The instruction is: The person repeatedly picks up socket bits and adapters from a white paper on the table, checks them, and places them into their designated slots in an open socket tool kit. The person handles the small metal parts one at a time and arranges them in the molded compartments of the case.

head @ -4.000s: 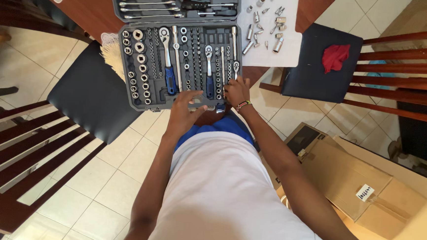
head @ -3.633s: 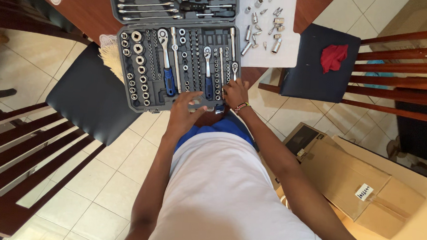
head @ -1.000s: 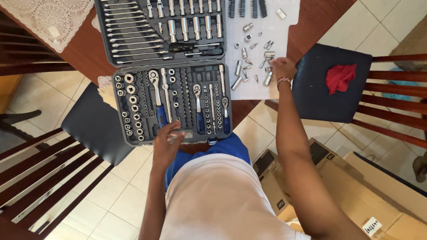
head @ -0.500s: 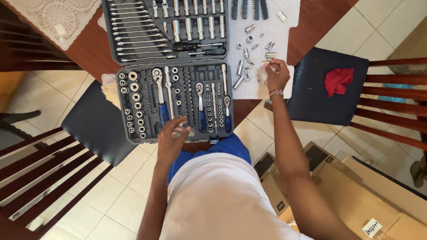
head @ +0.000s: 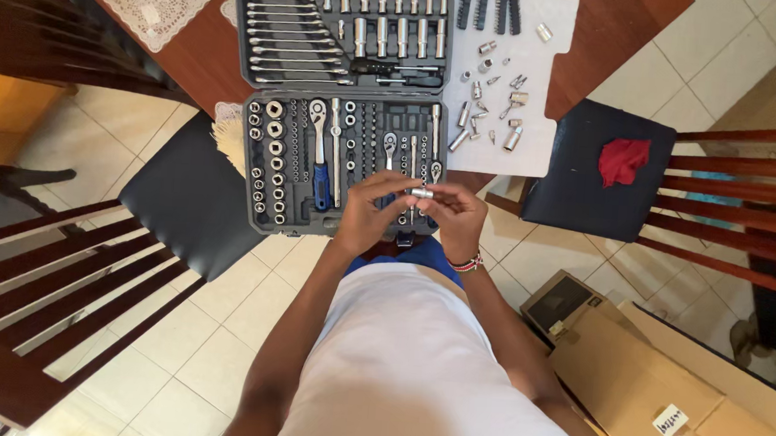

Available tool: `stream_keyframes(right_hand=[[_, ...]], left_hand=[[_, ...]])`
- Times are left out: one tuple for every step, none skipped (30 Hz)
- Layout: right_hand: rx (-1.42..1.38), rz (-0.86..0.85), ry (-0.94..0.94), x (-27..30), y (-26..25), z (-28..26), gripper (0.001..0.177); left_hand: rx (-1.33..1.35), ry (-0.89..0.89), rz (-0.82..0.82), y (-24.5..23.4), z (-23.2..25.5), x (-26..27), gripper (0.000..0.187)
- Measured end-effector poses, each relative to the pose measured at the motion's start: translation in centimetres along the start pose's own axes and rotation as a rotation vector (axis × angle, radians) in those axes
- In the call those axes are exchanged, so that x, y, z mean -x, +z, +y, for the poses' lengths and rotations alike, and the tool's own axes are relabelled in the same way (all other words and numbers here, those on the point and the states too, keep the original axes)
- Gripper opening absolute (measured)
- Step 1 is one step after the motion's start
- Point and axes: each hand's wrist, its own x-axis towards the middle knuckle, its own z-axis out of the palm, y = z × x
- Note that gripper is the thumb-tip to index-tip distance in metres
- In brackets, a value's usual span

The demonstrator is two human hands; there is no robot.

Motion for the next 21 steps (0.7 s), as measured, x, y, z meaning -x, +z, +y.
stream_keyframes(right_hand=[[0.016,-0.004,-0.017,0.3,0.4,-0.5,0.023],[0.028,0.002,-0.014,0.7,0.8,-0.9,0.024],[0.04,0.005,-0.013,0.8,1.2,-1.2,0.024],[0.052,0.009,-0.013,0.9,1.5,-1.5,0.024],[0.043,0.01,-0.025,1.1,1.8,-1.7,0.024],[0.034,0.012,-0.036,1.3,2.1,-1.9,0.024],[0.024,0.015,-0.048,1.5,2.5,-2.0,0.024],[0.018,0.021,-0.05,1.7,2.8,-2.1,0.024],[0.014,0.024,-0.052,1.8,3.0,-2.1,0.024],[0.009,0.028,-0.055,1.9,3.2,-2.2,0.024],[0.018,0.031,-0.05,2.0,3.3,-2.2,0.024],[0.026,0.034,-0.046,2.2,3.4,-2.3,0.024],[0.035,0.036,-0.042,2.3,3.5,-2.3,0.024],[0.027,0.03,-0.059,2.4,3.6,-2.3,0.024],[0.019,0.024,-0.076,2.5,3.6,-2.3,0.024],[0.01,0.017,-0.092,2.5,3.6,-2.3,0.024],[0.026,0.016,-0.088,2.7,3.5,-2.3,0.024],[0.042,0.014,-0.084,2.9,3.2,-2.3,0.024],[0.059,0.01,-0.079,3.1,2.9,-2.4,0.024],[0.072,-0.003,-0.044,3.4,2.5,-2.5,0.024],[0.083,-0.017,-0.01,3.6,2.1,-2.6,0.024]], left_hand=[[0.031,-0.032,-0.002,-0.2,-0.2,0.1,0.025],[0.062,-0.064,-0.005,-0.3,-0.3,0.3,0.023],[0.076,-0.056,-0.013,-0.6,-0.4,0.5,0.023],[0.089,-0.048,-0.022,-0.8,-0.5,0.6,0.023],[0.101,-0.041,-0.026,-1.0,-0.5,0.8,0.023],[0.119,-0.031,-0.028,-1.1,-0.4,0.9,0.023],[0.136,-0.02,-0.032,-1.3,-0.3,1.1,0.024],[0.153,-0.01,-0.035,-1.4,-0.2,1.2,0.025],[0.151,-0.001,-0.037,-1.6,-0.1,1.3,0.025],[0.15,0.007,-0.038,-1.8,0.0,1.4,0.025],[0.147,0.015,-0.04,-1.9,0.1,1.5,0.025],[0.144,0.024,-0.04,-2.1,0.2,1.7,0.025],[0.141,0.033,-0.037,-2.1,0.3,1.8,0.025],[0.139,0.042,-0.035,-2.2,0.3,1.9,0.025],[0.137,0.041,-0.031,-2.2,0.4,2.0,0.025],[0.135,0.039,-0.027,-2.2,0.4,2.1,0.025],[0.134,0.033,-0.02,-2.1,0.3,2.3,0.025],[0.128,0.041,-0.015,-2.0,0.2,2.6,0.024],[0.122,0.048,-0.008,-1.7,0.0,2.9,0.024],[0.117,0.055,0.0,-1.5,-0.1,3.2,0.023],[0.126,0.027,0.0,-1.1,-0.3,3.4,0.023]])
